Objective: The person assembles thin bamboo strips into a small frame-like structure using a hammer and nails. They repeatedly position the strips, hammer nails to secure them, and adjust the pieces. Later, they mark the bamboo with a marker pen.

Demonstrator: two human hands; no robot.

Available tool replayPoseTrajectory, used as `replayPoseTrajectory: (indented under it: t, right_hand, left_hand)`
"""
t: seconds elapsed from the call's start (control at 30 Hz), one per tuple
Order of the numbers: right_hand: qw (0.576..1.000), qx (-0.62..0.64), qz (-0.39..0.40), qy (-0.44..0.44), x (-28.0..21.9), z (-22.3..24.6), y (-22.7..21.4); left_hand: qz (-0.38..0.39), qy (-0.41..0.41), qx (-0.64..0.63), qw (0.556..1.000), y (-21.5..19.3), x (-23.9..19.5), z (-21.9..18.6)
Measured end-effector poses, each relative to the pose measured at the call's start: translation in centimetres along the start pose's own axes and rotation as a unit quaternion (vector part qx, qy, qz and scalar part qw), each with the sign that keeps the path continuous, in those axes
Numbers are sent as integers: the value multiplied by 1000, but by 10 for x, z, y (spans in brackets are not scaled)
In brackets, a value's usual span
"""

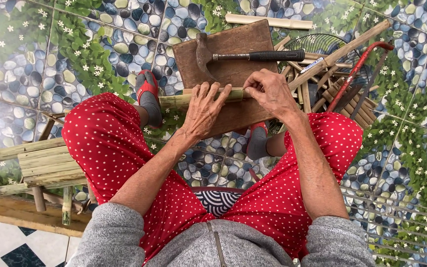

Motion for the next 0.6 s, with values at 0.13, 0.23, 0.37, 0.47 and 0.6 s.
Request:
replayPoseTrajectory:
  t: [0.13,0.23,0.37,0.47,0.6]
  right_hand:
    - [1000,-17,-2,-5,1,-7,3]
    - [1000,-12,-8,12,-1,-8,2]
    - [1000,-11,-9,24,0,-13,1]
    - [999,-9,-14,34,0,-15,-3]
    - [999,-20,-16,32,-1,-8,-6]
  left_hand:
    - [-14,4,-17,1000,5,6,-1]
    - [-19,8,-24,1000,6,9,-5]
    - [-35,2,-25,999,11,12,-9]
    - [-40,-8,-17,999,6,16,-12]
    - [-38,-14,-26,999,6,17,-11]
Point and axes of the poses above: each hand's wrist, its own x-axis towards the middle knuckle, its own y-axis out of the palm, z = x × y, the point moved 3 cm from there along x, towards the middle knuckle
